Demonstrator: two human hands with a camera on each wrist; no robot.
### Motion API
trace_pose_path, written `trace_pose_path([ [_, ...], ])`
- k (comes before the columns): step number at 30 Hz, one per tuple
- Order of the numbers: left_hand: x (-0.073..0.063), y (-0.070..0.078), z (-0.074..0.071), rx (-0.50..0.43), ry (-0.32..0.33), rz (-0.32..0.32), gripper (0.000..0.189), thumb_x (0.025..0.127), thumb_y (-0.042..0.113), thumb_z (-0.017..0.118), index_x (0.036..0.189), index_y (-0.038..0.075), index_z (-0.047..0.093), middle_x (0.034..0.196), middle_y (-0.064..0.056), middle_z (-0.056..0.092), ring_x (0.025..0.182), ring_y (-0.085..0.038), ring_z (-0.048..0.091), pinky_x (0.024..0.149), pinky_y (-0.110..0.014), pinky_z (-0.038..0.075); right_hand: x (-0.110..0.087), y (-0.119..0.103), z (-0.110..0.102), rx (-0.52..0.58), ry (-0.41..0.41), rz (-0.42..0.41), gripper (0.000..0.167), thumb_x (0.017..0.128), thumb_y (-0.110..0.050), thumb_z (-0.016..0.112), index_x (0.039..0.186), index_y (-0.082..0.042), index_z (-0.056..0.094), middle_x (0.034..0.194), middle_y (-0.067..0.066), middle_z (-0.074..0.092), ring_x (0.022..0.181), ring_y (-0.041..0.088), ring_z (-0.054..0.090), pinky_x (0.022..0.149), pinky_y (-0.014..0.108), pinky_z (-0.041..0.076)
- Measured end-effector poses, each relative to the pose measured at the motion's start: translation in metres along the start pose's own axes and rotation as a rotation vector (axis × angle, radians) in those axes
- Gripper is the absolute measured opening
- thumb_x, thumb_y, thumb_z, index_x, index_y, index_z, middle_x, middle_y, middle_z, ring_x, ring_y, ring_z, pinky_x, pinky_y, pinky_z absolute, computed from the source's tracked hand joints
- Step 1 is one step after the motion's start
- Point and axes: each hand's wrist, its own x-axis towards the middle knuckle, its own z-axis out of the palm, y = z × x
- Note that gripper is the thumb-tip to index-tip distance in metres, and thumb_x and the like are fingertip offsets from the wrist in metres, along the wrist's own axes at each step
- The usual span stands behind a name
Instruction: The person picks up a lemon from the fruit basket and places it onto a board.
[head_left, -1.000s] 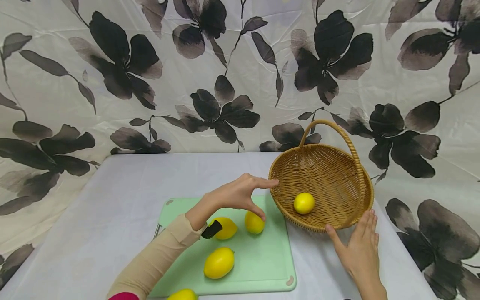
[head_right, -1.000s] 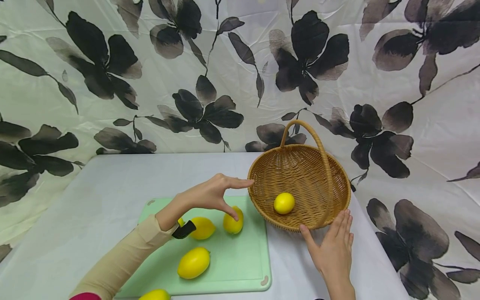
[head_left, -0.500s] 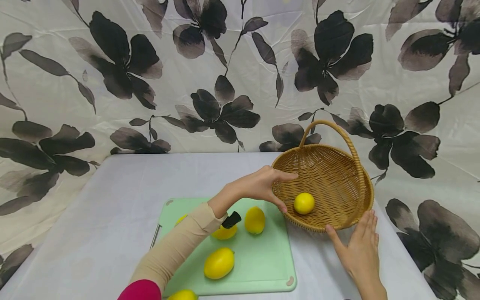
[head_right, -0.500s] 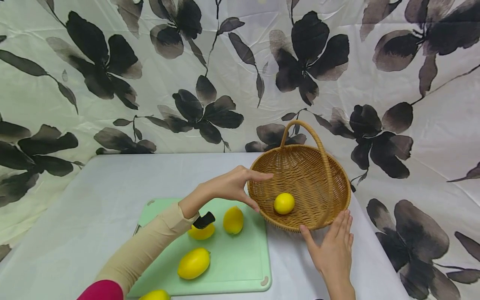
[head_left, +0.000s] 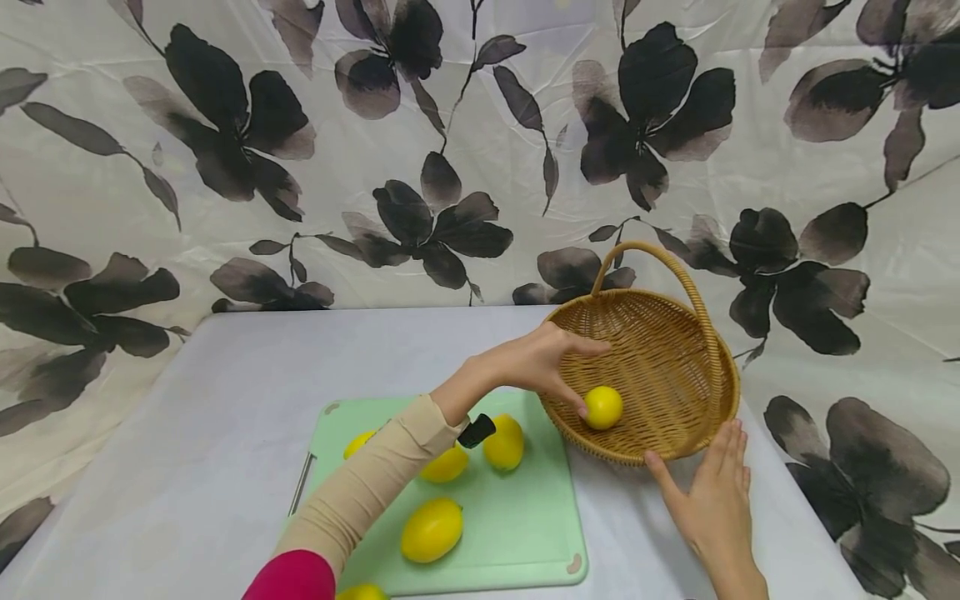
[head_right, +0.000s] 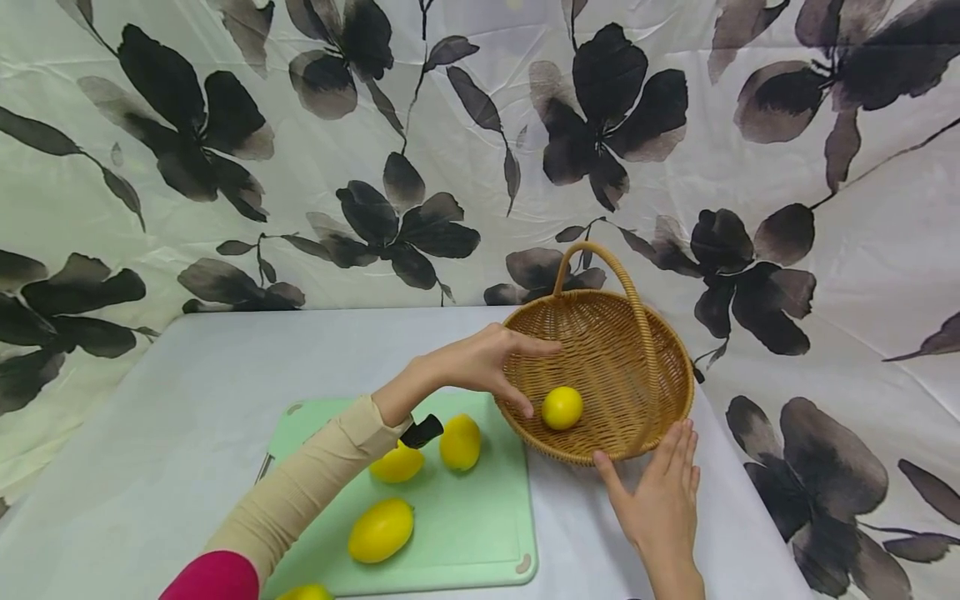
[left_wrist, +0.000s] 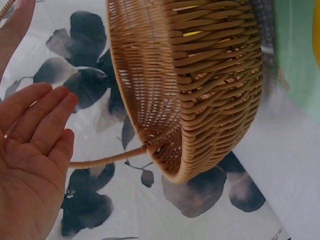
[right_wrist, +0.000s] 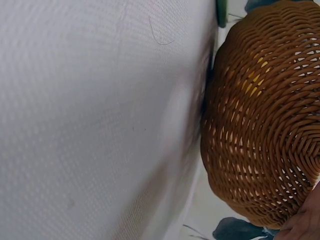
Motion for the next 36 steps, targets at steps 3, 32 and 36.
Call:
trace_pose_path([
  [3,0.002,-0.003,0.000,0.007,0.003,0.001,0.085,0.069,0.037,0.086,0.138,0.005,0.050,0.140,-0.007,0.054,0.120,-0.014,0.058,0.103,-0.025,0.045,0.000,0.000,0.000,0.006,0.001,-0.001,0.113,0.089,-0.057,0.057,0.148,0.007,-0.014,0.156,0.025,-0.018,0.145,0.046,-0.008,0.108,0.073,0.012],
  [32,0.045,-0.008,0.021,0.045,-0.074,-0.046,0.081,0.071,0.043,0.083,0.139,0.011,0.052,0.053,0.006,0.016,0.053,-0.007,0.014,0.053,-0.016,0.021,0.000,0.000,-0.001,-0.013,-0.008,0.017,0.114,0.089,-0.059,0.056,0.148,0.006,-0.016,0.156,0.025,-0.018,0.145,0.046,-0.008,0.108,0.073,0.013],
  [36,0.053,-0.006,0.023,0.037,-0.087,-0.051,0.081,0.071,0.043,0.083,0.138,0.010,0.053,0.053,0.007,0.021,0.055,-0.007,0.016,0.053,-0.015,0.023,0.000,0.000,-0.001,-0.010,-0.013,0.019,0.114,0.089,-0.059,0.056,0.148,0.005,-0.017,0.156,0.025,-0.019,0.145,0.046,-0.008,0.108,0.073,0.013],
])
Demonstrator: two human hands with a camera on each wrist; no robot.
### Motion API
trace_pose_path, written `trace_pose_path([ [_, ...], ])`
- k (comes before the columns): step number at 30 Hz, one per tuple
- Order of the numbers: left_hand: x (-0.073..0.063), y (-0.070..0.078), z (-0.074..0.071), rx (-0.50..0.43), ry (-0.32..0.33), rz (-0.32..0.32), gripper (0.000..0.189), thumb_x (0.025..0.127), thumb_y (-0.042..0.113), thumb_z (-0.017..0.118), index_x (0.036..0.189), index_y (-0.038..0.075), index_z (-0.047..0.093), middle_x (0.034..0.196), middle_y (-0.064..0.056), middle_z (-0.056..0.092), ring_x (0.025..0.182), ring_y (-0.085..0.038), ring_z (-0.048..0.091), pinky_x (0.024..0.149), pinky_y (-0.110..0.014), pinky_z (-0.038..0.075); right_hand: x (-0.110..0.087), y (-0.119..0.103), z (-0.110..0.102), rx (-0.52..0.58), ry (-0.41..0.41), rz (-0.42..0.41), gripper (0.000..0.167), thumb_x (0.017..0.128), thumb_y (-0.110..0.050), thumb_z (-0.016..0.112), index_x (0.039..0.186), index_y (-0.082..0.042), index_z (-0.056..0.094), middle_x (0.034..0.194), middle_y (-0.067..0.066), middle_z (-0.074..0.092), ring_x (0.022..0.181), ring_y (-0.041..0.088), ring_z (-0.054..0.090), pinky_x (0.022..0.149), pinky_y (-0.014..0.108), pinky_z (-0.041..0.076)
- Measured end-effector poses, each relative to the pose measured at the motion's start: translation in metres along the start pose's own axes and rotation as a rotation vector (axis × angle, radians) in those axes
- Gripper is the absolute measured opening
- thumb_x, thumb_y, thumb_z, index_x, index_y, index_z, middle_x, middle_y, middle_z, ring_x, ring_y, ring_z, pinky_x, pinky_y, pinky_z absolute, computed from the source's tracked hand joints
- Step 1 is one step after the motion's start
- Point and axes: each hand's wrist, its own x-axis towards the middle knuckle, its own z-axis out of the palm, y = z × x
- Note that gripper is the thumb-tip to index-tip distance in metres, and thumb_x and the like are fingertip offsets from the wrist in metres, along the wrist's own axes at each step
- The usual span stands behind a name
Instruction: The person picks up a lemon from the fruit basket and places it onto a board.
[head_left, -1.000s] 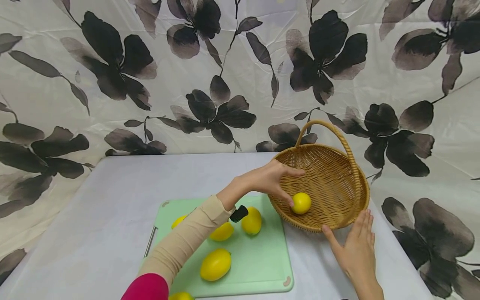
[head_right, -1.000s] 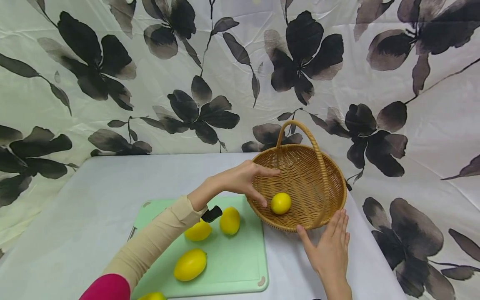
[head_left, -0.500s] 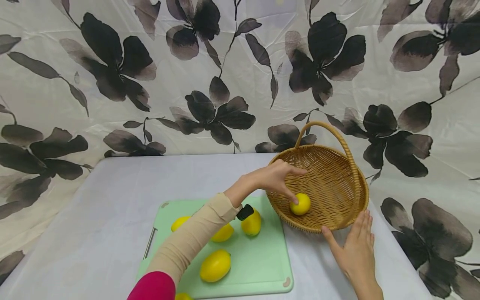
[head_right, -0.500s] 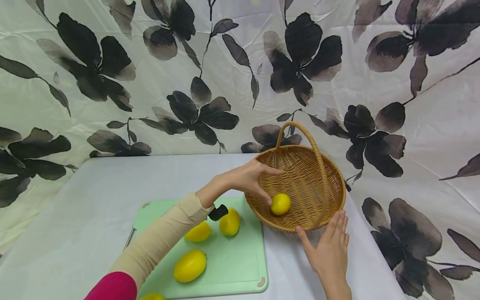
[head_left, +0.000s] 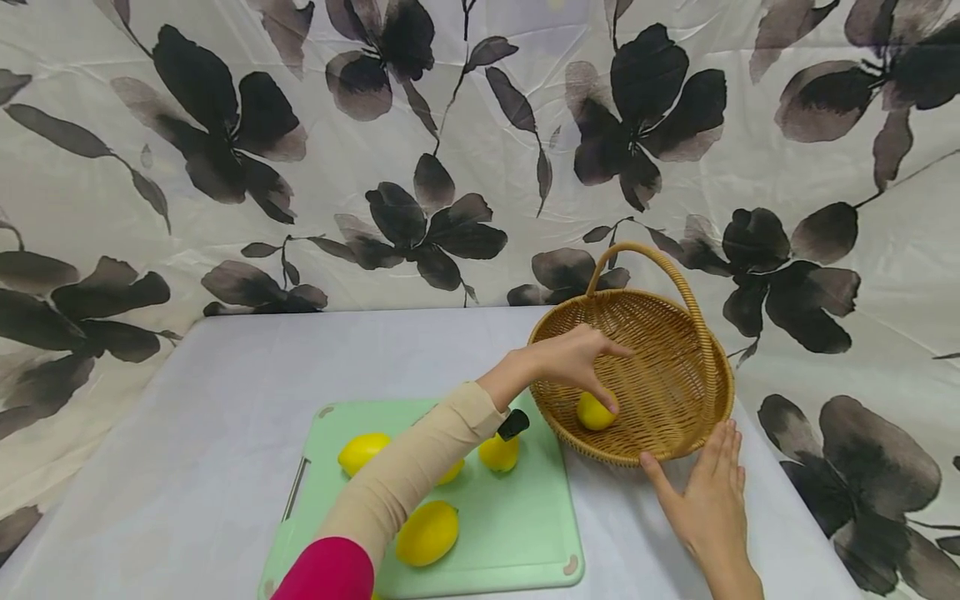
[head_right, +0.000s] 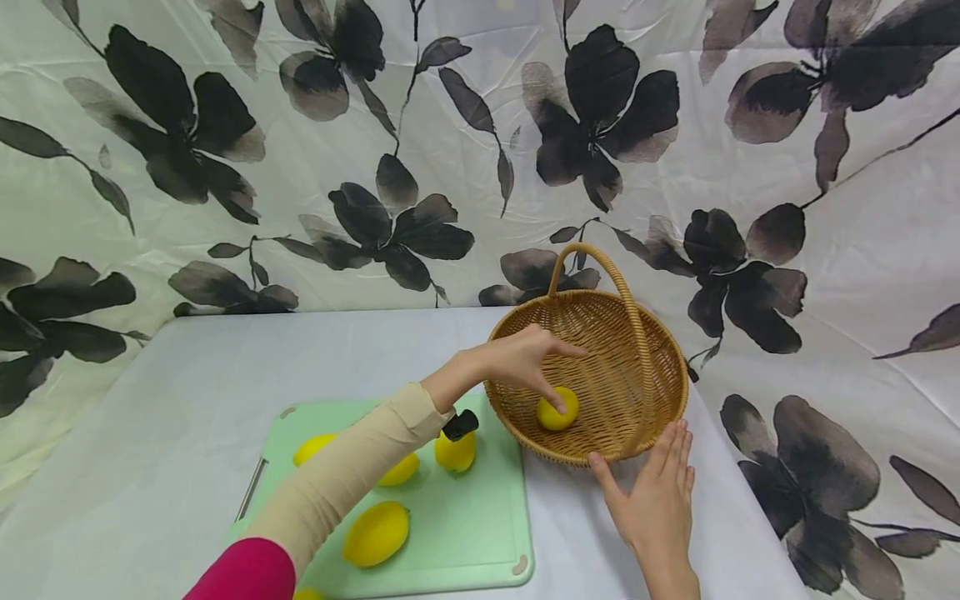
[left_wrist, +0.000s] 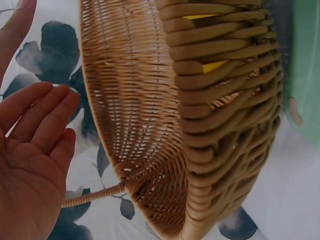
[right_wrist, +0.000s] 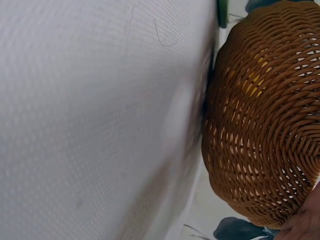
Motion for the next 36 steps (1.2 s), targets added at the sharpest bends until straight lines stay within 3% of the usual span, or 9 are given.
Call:
trace_pose_path([
  [6,0.007,-0.001,0.001,0.019,-0.019,-0.027,0.081,0.070,0.046,0.083,0.138,0.012,0.053,0.050,0.007,0.025,0.053,-0.007,0.014,0.054,-0.015,0.023,0.000,0.001,0.000,-0.003,0.001,0.004,0.114,0.089,-0.059,0.056,0.148,0.005,-0.017,0.156,0.025,-0.018,0.145,0.046,-0.007,0.108,0.072,0.012],
  [10,0.011,-0.004,0.001,0.019,-0.026,-0.049,0.081,0.070,0.046,0.082,0.138,0.013,0.053,0.056,0.004,0.045,0.058,-0.008,0.022,0.064,-0.015,0.030,0.000,0.002,0.000,-0.004,0.000,0.004,0.114,0.089,-0.059,0.056,0.148,0.005,-0.017,0.156,0.024,-0.019,0.145,0.046,-0.008,0.108,0.072,0.012],
  [12,0.014,-0.006,0.001,0.012,-0.032,-0.068,0.080,0.071,0.046,0.082,0.138,0.014,0.053,0.072,0.003,0.061,0.066,-0.007,0.030,0.071,-0.016,0.033,0.000,0.002,0.000,-0.005,0.000,0.003,0.114,0.089,-0.059,0.056,0.148,0.005,-0.017,0.156,0.024,-0.019,0.145,0.046,-0.008,0.108,0.072,0.013],
  [15,0.018,-0.008,0.003,-0.007,-0.050,-0.094,0.079,0.071,0.046,0.082,0.138,0.015,0.053,0.103,-0.002,0.069,0.083,-0.008,0.044,0.081,-0.019,0.037,0.001,0.003,0.000,-0.004,0.000,0.001,0.113,0.089,-0.059,0.056,0.149,0.005,-0.016,0.156,0.024,-0.018,0.145,0.046,-0.007,0.108,0.072,0.013],
  [17,0.022,-0.009,0.005,-0.023,-0.062,-0.100,0.079,0.072,0.044,0.082,0.138,0.014,0.053,0.123,-0.004,0.067,0.096,-0.011,0.051,0.087,-0.021,0.041,0.001,0.003,0.001,-0.003,-0.001,0.001,0.113,0.089,-0.060,0.056,0.149,0.005,-0.016,0.156,0.024,-0.018,0.145,0.046,-0.007,0.108,0.072,0.013],
  [20,0.026,-0.011,0.008,-0.030,-0.088,-0.114,0.079,0.072,0.045,0.082,0.138,0.013,0.053,0.137,-0.005,0.058,0.116,-0.016,0.053,0.100,-0.026,0.041,0.000,0.003,0.001,-0.004,-0.002,0.002,0.113,0.088,-0.060,0.056,0.149,0.006,-0.015,0.156,0.024,-0.018,0.146,0.045,-0.008,0.108,0.072,0.013],
  [26,0.035,-0.017,0.018,-0.028,-0.158,-0.162,0.083,0.071,0.047,0.081,0.139,0.010,0.051,0.139,-0.005,0.056,0.130,-0.019,0.051,0.106,-0.027,0.043,0.000,0.004,0.001,-0.002,0.000,-0.002,0.113,0.088,-0.059,0.057,0.149,0.006,-0.014,0.157,0.025,-0.017,0.146,0.045,-0.007,0.108,0.072,0.014],
  [31,0.039,-0.020,0.030,-0.038,-0.209,-0.200,0.082,0.069,0.045,0.084,0.136,0.008,0.055,0.137,-0.004,0.058,0.128,-0.019,0.051,0.105,-0.026,0.044,0.001,0.004,0.001,0.000,0.000,-0.005,0.113,0.088,-0.059,0.057,0.149,0.005,-0.014,0.157,0.024,-0.017,0.146,0.045,-0.007,0.107,0.073,0.014],
  [36,0.039,-0.022,0.041,-0.020,-0.258,-0.185,0.081,0.067,0.039,0.087,0.134,0.005,0.057,0.134,-0.007,0.060,0.125,-0.018,0.055,0.101,-0.024,0.046,0.002,0.004,0.001,0.002,-0.002,-0.003,0.113,0.089,-0.059,0.056,0.149,0.006,-0.014,0.157,0.024,-0.017,0.146,0.044,-0.008,0.108,0.072,0.012],
])
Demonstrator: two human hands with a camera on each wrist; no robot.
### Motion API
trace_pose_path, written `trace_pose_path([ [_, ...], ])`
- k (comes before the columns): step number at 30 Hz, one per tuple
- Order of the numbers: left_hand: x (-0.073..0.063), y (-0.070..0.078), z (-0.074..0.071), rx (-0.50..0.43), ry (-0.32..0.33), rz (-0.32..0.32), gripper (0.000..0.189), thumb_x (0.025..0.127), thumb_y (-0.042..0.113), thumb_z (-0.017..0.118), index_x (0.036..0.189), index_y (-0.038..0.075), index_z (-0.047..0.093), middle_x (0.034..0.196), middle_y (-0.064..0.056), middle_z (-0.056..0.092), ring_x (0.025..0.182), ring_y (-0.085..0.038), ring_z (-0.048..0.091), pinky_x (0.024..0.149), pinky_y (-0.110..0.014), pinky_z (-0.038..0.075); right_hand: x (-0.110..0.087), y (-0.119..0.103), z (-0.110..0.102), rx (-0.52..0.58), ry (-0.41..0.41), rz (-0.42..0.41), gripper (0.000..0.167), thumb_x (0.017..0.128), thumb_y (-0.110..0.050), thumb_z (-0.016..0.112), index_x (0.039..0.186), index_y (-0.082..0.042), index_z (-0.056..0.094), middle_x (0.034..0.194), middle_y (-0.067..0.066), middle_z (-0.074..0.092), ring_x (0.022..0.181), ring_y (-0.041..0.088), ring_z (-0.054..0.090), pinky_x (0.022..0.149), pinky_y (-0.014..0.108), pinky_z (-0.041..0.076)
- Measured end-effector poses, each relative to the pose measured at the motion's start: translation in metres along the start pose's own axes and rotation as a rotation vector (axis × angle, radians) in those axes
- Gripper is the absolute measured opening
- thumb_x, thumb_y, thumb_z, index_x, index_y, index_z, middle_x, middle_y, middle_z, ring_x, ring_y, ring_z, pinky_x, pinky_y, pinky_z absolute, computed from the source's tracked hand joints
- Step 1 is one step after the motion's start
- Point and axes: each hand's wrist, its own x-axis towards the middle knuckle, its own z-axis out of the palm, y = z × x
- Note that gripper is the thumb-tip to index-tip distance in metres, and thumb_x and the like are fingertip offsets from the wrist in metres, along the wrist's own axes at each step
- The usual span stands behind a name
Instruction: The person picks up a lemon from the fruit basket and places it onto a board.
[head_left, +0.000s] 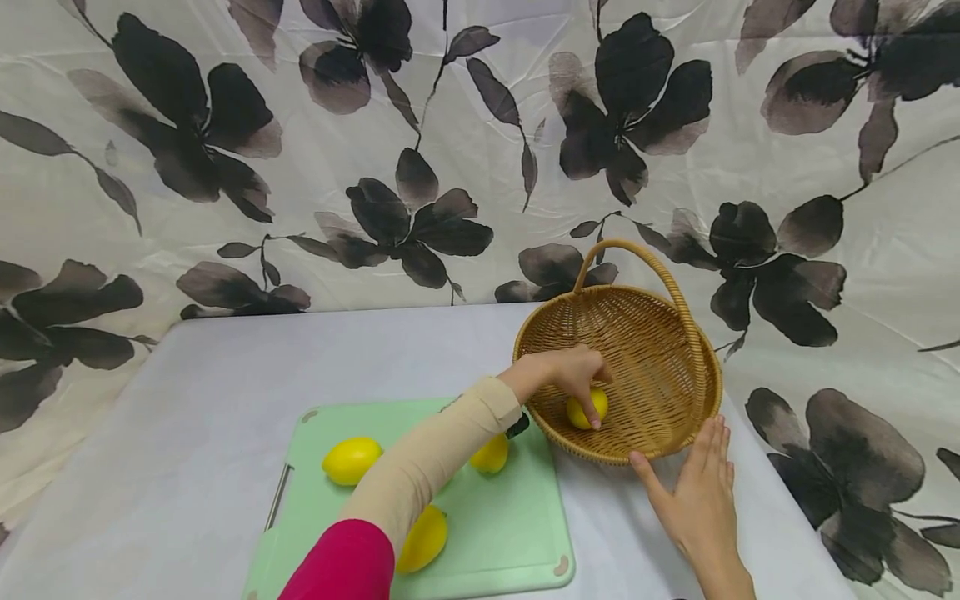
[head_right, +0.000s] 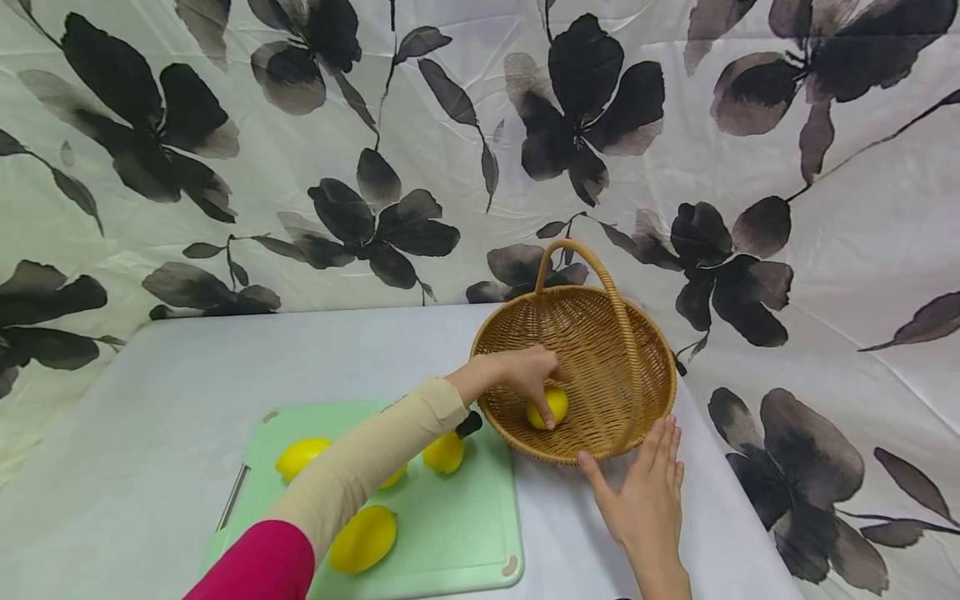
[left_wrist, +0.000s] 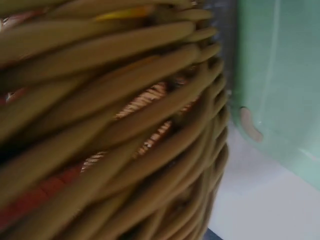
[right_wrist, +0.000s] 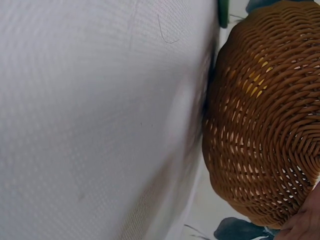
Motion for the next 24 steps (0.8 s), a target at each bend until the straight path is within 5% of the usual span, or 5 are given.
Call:
trace_pose_path([
  [3,0.0004,-0.0013,0.0039,0.032,-0.023,0.013,0.068,0.066,0.038,0.088,0.122,0.005,0.066,0.118,-0.005,0.069,0.105,-0.011,0.062,0.087,-0.018,0.050,-0.0003,0.0001,-0.0004,0.002,-0.002,-0.002,0.112,0.089,-0.058,0.056,0.149,0.006,-0.014,0.157,0.024,-0.017,0.146,0.045,-0.006,0.109,0.071,0.012],
  [7,0.0010,-0.0026,0.0060,0.063,-0.042,0.022,0.055,0.065,0.036,0.089,0.108,0.008,0.071,0.097,0.000,0.071,0.080,-0.008,0.053,0.070,-0.016,0.047,0.0002,0.0004,-0.0009,0.010,-0.008,-0.003,0.112,0.089,-0.058,0.055,0.149,0.005,-0.014,0.157,0.023,-0.019,0.146,0.046,-0.007,0.109,0.071,0.011],
  [24,-0.0050,0.0013,0.0081,0.106,-0.055,-0.033,0.058,0.068,0.022,0.088,0.121,0.009,0.067,0.107,0.001,0.068,0.091,-0.007,0.060,0.076,-0.016,0.050,0.0012,0.0001,-0.0012,0.020,-0.002,-0.007,0.111,0.090,-0.058,0.056,0.149,0.005,-0.015,0.157,0.023,-0.018,0.146,0.044,-0.008,0.112,0.069,0.010],
])
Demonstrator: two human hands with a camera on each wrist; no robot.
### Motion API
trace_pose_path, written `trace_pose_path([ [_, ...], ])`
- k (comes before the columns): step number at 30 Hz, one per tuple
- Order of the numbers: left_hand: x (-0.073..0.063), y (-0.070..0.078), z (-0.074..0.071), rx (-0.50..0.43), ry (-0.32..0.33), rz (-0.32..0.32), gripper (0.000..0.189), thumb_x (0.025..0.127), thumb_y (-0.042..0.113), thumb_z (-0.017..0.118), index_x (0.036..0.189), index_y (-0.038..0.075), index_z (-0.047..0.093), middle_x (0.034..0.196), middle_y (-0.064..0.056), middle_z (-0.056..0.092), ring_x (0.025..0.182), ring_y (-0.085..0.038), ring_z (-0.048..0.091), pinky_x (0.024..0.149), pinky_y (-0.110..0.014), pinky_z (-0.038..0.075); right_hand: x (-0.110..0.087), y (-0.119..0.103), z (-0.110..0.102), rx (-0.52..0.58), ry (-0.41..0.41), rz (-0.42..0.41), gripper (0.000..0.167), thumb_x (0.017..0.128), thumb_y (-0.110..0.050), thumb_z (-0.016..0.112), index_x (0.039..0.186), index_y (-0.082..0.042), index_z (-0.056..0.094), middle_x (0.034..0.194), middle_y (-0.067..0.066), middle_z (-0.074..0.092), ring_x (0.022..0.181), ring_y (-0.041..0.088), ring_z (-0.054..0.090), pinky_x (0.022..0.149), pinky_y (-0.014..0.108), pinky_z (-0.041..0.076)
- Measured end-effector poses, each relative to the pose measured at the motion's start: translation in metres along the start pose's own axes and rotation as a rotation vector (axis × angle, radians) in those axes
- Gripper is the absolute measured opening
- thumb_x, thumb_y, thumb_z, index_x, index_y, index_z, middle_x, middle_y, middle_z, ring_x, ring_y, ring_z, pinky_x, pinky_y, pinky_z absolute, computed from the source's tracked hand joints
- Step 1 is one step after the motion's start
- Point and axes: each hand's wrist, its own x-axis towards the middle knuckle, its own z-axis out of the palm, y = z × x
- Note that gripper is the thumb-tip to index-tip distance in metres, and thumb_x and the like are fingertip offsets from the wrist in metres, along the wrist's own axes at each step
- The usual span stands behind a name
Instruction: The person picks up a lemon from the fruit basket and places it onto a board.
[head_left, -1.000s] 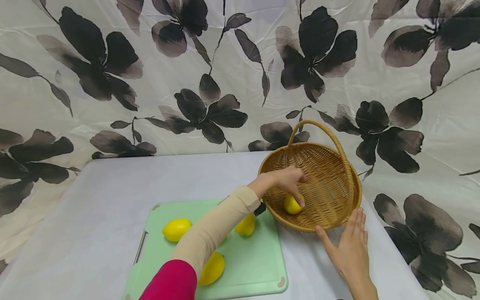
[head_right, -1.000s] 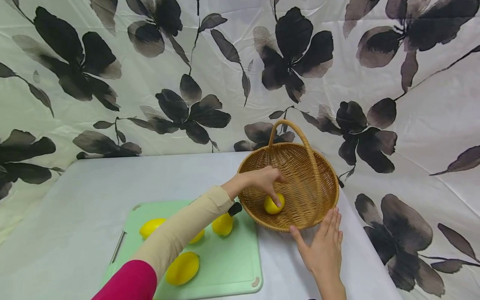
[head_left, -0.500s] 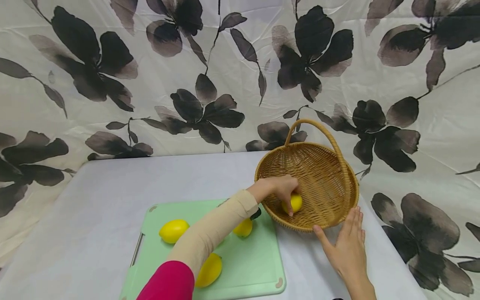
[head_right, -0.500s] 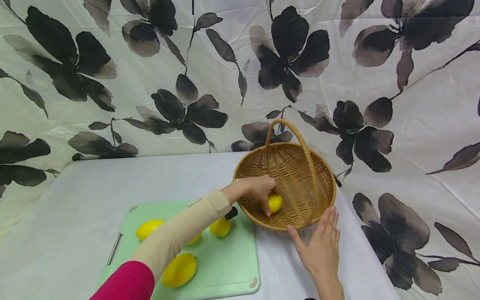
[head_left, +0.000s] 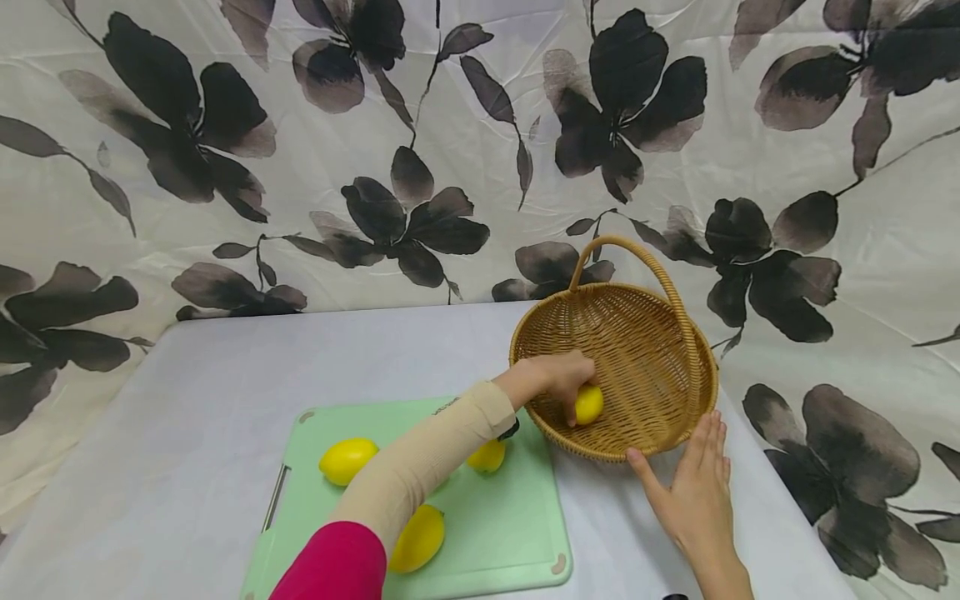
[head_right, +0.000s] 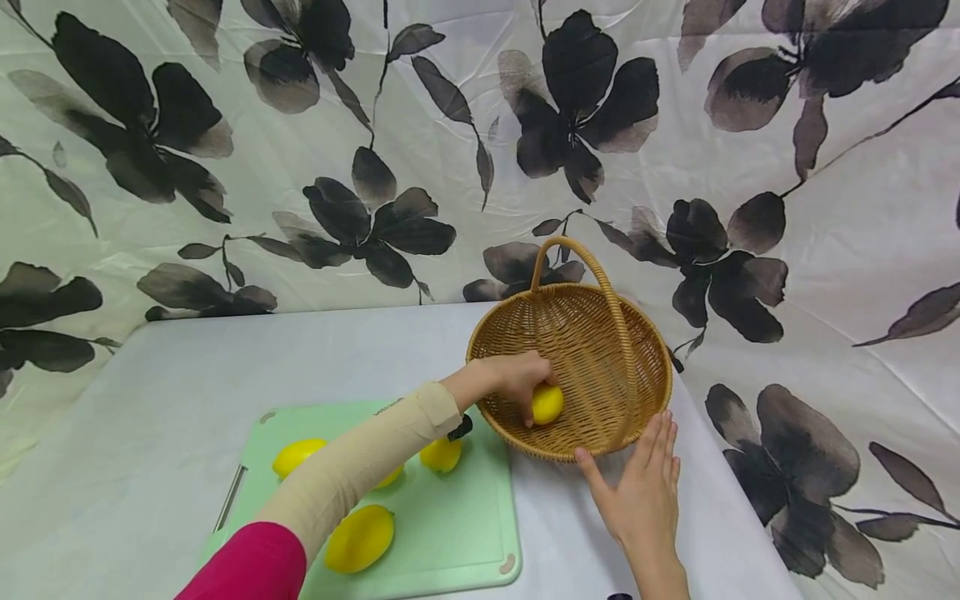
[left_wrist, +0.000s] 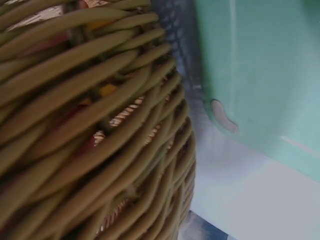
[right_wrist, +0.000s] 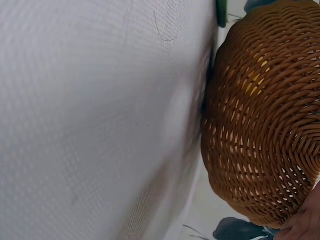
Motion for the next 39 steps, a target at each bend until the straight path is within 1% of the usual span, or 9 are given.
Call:
trace_pose_path([
  [3,-0.001,-0.001,0.001,0.022,0.006,0.002,0.059,0.068,0.024,0.088,0.120,0.008,0.067,0.106,0.001,0.069,0.089,-0.007,0.060,0.075,-0.016,0.050,0.000,-0.001,0.000,0.003,-0.004,0.001,0.111,0.089,-0.058,0.056,0.149,0.004,-0.015,0.157,0.022,-0.019,0.146,0.044,-0.008,0.112,0.069,0.009],
  [7,-0.001,-0.003,0.002,0.054,0.022,0.009,0.050,0.068,0.026,0.088,0.110,0.008,0.070,0.097,0.002,0.069,0.081,-0.007,0.058,0.069,-0.017,0.048,0.000,-0.002,0.000,0.003,-0.003,0.000,0.111,0.089,-0.058,0.056,0.149,0.004,-0.015,0.157,0.022,-0.019,0.146,0.044,-0.008,0.111,0.069,0.010],
  [11,-0.004,-0.004,0.003,0.066,0.035,0.013,0.047,0.067,0.028,0.089,0.105,0.008,0.070,0.093,0.002,0.068,0.078,-0.006,0.057,0.067,-0.017,0.048,0.000,-0.004,0.000,0.005,0.002,-0.004,0.112,0.089,-0.058,0.056,0.149,0.004,-0.015,0.157,0.022,-0.018,0.146,0.045,-0.006,0.111,0.070,0.010],
  [15,-0.009,-0.007,0.002,0.060,0.051,0.033,0.045,0.068,0.029,0.088,0.104,0.008,0.070,0.093,0.002,0.068,0.079,-0.007,0.057,0.069,-0.016,0.048,0.000,-0.005,0.001,0.007,0.002,-0.004,0.112,0.089,-0.057,0.057,0.149,0.004,-0.015,0.157,0.023,-0.018,0.146,0.046,-0.005,0.110,0.070,0.011],
  [20,-0.017,-0.015,-0.001,0.021,0.099,0.074,0.046,0.069,0.029,0.087,0.107,0.009,0.071,0.095,0.003,0.068,0.080,-0.007,0.057,0.071,-0.015,0.047,0.000,-0.007,0.002,0.003,0.002,-0.005,0.112,0.089,-0.058,0.057,0.149,0.004,-0.015,0.157,0.023,-0.017,0.146,0.045,-0.006,0.110,0.070,0.012],
  [25,-0.029,-0.019,-0.008,-0.017,0.159,0.116,0.055,0.070,0.029,0.086,0.118,0.009,0.068,0.101,0.002,0.070,0.083,-0.008,0.056,0.074,-0.017,0.045,0.000,-0.008,0.003,-0.003,0.008,-0.010,0.113,0.088,-0.057,0.058,0.149,0.004,-0.014,0.157,0.023,-0.017,0.146,0.045,-0.006,0.110,0.070,0.013],
  [29,-0.043,-0.021,-0.014,-0.037,0.208,0.149,0.063,0.071,0.029,0.086,0.126,0.009,0.064,0.111,-0.001,0.071,0.088,-0.009,0.060,0.078,-0.018,0.047,-0.001,-0.009,0.004,-0.004,0.002,-0.010,0.113,0.088,-0.057,0.058,0.149,0.005,-0.014,0.157,0.023,-0.018,0.146,0.045,-0.006,0.110,0.070,0.013],
  [34,-0.060,-0.021,-0.021,-0.052,0.257,0.165,0.071,0.071,0.030,0.086,0.132,0.008,0.059,0.119,-0.004,0.069,0.095,-0.011,0.060,0.082,-0.019,0.047,-0.002,-0.007,0.003,0.001,-0.002,-0.003,0.112,0.089,-0.057,0.057,0.148,0.005,-0.016,0.156,0.022,-0.019,0.145,0.046,-0.007,0.110,0.071,0.011],
  [39,-0.072,-0.022,-0.026,-0.057,0.288,0.179,0.073,0.071,0.031,0.086,0.134,0.009,0.057,0.120,-0.005,0.069,0.090,-0.010,0.059,0.080,-0.018,0.047,-0.001,-0.004,0.000,0.006,0.004,0.006,0.112,0.089,-0.057,0.057,0.149,0.005,-0.016,0.156,0.022,-0.020,0.145,0.045,-0.009,0.110,0.071,0.011],
])
